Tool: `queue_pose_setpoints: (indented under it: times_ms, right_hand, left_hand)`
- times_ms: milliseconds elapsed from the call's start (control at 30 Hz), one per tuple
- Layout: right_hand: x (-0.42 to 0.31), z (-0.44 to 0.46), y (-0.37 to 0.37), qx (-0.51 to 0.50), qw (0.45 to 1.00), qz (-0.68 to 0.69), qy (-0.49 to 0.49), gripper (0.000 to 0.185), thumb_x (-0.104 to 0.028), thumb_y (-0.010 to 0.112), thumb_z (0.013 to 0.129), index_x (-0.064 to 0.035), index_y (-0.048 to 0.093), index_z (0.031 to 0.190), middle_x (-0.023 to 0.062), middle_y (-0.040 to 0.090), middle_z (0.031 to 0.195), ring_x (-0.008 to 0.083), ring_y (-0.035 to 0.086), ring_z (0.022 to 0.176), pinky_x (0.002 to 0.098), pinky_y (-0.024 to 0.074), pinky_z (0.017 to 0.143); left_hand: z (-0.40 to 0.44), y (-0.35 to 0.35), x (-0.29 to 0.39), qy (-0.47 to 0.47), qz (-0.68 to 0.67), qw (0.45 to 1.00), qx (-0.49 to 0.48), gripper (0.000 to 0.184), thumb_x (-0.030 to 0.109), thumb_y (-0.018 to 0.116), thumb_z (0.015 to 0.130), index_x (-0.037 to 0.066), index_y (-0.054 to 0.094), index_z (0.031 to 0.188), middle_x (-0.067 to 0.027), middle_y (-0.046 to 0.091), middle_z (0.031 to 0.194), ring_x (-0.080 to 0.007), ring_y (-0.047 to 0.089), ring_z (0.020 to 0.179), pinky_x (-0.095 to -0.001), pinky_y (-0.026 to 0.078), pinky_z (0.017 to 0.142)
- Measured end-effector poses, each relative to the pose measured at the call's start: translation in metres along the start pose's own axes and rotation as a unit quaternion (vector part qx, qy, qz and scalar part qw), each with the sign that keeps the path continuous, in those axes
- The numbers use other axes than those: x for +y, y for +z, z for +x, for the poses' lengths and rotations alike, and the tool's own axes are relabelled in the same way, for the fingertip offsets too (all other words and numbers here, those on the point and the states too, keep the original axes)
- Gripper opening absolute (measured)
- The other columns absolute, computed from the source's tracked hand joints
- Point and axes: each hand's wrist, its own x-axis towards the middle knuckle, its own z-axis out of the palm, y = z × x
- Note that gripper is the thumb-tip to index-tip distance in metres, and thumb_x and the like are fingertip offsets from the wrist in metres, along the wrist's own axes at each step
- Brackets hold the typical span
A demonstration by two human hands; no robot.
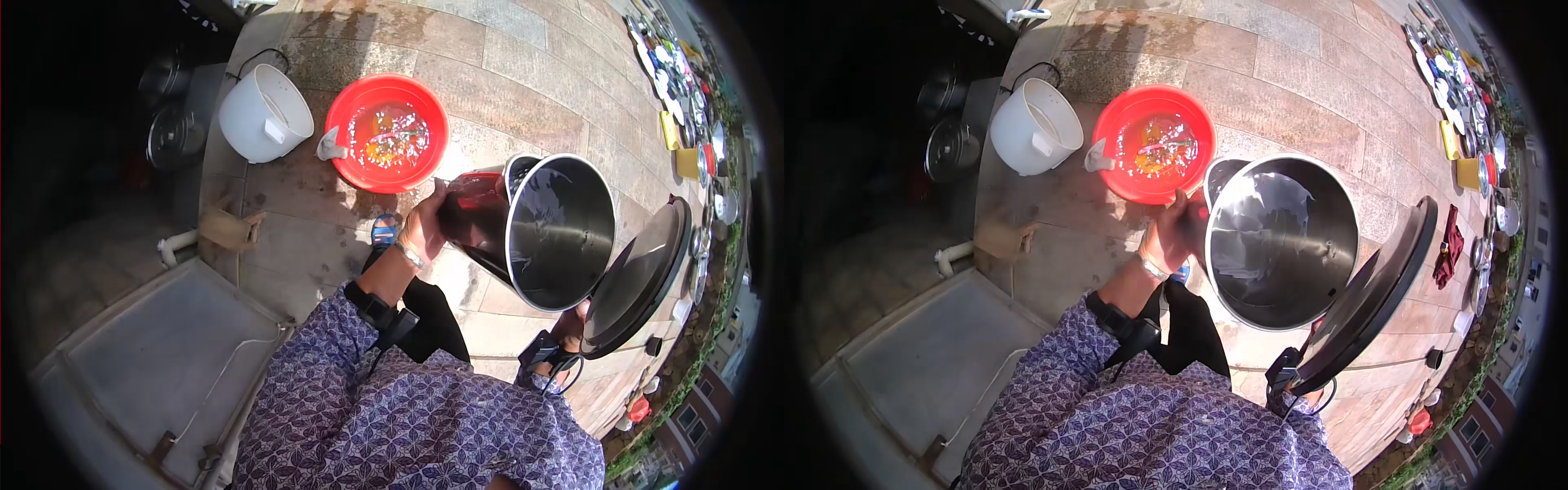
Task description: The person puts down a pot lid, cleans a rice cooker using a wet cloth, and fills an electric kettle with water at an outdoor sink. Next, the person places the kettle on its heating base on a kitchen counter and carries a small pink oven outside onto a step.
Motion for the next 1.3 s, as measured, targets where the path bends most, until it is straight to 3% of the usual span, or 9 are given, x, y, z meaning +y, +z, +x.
queue_pose_setpoints:
  times_ms: [100, 200, 300, 433, 800, 1000, 1100, 1167, 1300]
  right_hand:
    - [-0.083, 0.005, 0.051, -0.212, 0.961, 0.178, 0.015, 0.031, -0.010, 0.074, 0.063, -0.0045, 0.053, 0.084, 0.0003, 0.057, 0.079, 0.0063, 0.052, 0.070, 0.0200, 0.0421, 0.064]
    - [-0.108, 0.000, 0.078, -0.271, 0.958, 0.089, -0.014, 0.040, -0.005, 0.074, 0.061, -0.0020, 0.054, 0.096, -0.0025, 0.054, 0.069, 0.0048, 0.051, 0.059, 0.0180, 0.0415, 0.052]
    - [-0.126, -0.012, 0.090, -0.373, 0.927, -0.045, -0.001, 0.027, -0.006, 0.074, 0.066, -0.0024, 0.058, 0.087, -0.0009, 0.058, 0.079, 0.0069, 0.051, 0.070, 0.0211, 0.0428, 0.064]
    - [-0.137, -0.032, 0.121, -0.448, 0.891, -0.065, 0.027, 0.022, -0.002, 0.078, 0.061, -0.0044, 0.059, 0.072, -0.0031, 0.057, 0.062, 0.0044, 0.050, 0.053, 0.0198, 0.0396, 0.050]
    - [-0.207, -0.123, 0.274, -0.666, 0.693, -0.163, 0.224, 0.024, 0.005, 0.071, 0.057, 0.0017, 0.067, 0.080, 0.0068, 0.067, 0.078, 0.0135, 0.063, 0.070, 0.0257, 0.0491, 0.066]
    - [-0.260, -0.188, 0.383, -0.739, 0.606, -0.252, 0.152, 0.028, 0.000, 0.071, 0.067, 0.0006, 0.061, 0.093, 0.0048, 0.064, 0.086, 0.0116, 0.060, 0.079, 0.0269, 0.0476, 0.074]
    - [-0.279, -0.216, 0.437, -0.766, 0.574, -0.257, 0.133, 0.030, 0.000, 0.068, 0.068, -0.0005, 0.061, 0.097, 0.0029, 0.063, 0.089, 0.0116, 0.058, 0.081, 0.0280, 0.0470, 0.077]
    - [-0.279, -0.230, 0.472, -0.792, 0.559, -0.218, 0.112, 0.034, 0.001, 0.068, 0.068, 0.0003, 0.060, 0.101, 0.0043, 0.063, 0.095, 0.0121, 0.058, 0.086, 0.0280, 0.0468, 0.078]
    - [-0.285, -0.260, 0.552, -0.843, 0.504, -0.185, 0.031, 0.038, 0.004, 0.067, 0.070, 0.0028, 0.058, 0.106, 0.0061, 0.062, 0.099, 0.0126, 0.058, 0.091, 0.0273, 0.0475, 0.078]
  left_hand:
    - [-0.004, 0.007, 0.012, 0.042, -0.041, 0.997, 0.046, 0.061, 0.051, 0.037, 0.093, 0.002, 0.042, 0.129, -0.0127, 0.056, 0.119, -0.0252, 0.057, 0.105, -0.0394, 0.047, 0.088]
    - [-0.017, 0.004, 0.028, 0.120, -0.031, 0.990, 0.070, 0.049, 0.040, 0.034, 0.097, 0.002, 0.046, 0.126, -0.0132, 0.057, 0.117, -0.0268, 0.057, 0.102, -0.0398, 0.045, 0.091]
    - [-0.030, -0.010, 0.047, 0.155, -0.072, 0.977, 0.124, 0.041, 0.038, 0.044, 0.092, 0.006, 0.053, 0.116, -0.0083, 0.064, 0.103, -0.0209, 0.063, 0.092, -0.0340, 0.051, 0.084]
    - [-0.057, -0.050, 0.064, 0.161, -0.093, 0.979, 0.082, 0.039, 0.039, 0.045, 0.092, 0.006, 0.058, 0.110, -0.0084, 0.065, 0.102, -0.0208, 0.062, 0.095, -0.0346, 0.049, 0.086]
    - [-0.177, -0.141, 0.139, 0.180, -0.158, 0.951, 0.195, 0.044, 0.042, 0.047, 0.092, 0.005, 0.058, 0.113, -0.0082, 0.063, 0.109, -0.0183, 0.059, 0.098, -0.0322, 0.046, 0.090]
    - [-0.289, -0.179, 0.231, 0.183, -0.034, 0.936, 0.300, 0.039, 0.039, 0.049, 0.092, 0.006, 0.059, 0.111, -0.0056, 0.064, 0.100, -0.0144, 0.061, 0.088, -0.0305, 0.049, 0.081]
    - [-0.385, -0.210, 0.292, 0.211, 0.259, 0.819, 0.466, 0.033, 0.033, 0.053, 0.090, 0.010, 0.060, 0.112, -0.0018, 0.064, 0.089, -0.0114, 0.060, 0.080, -0.0293, 0.048, 0.073]
    - [-0.463, -0.278, 0.311, 0.311, 0.415, 0.639, 0.567, 0.030, 0.022, 0.058, 0.087, 0.004, 0.060, 0.111, -0.0028, 0.064, 0.088, -0.0109, 0.060, 0.076, -0.0253, 0.048, 0.070]
    - [-0.577, -0.234, 0.358, 0.322, 0.334, 0.570, 0.678, 0.036, 0.022, 0.056, 0.088, 0.005, 0.055, 0.119, -0.0115, 0.062, 0.111, -0.0183, 0.059, 0.104, -0.0285, 0.045, 0.087]
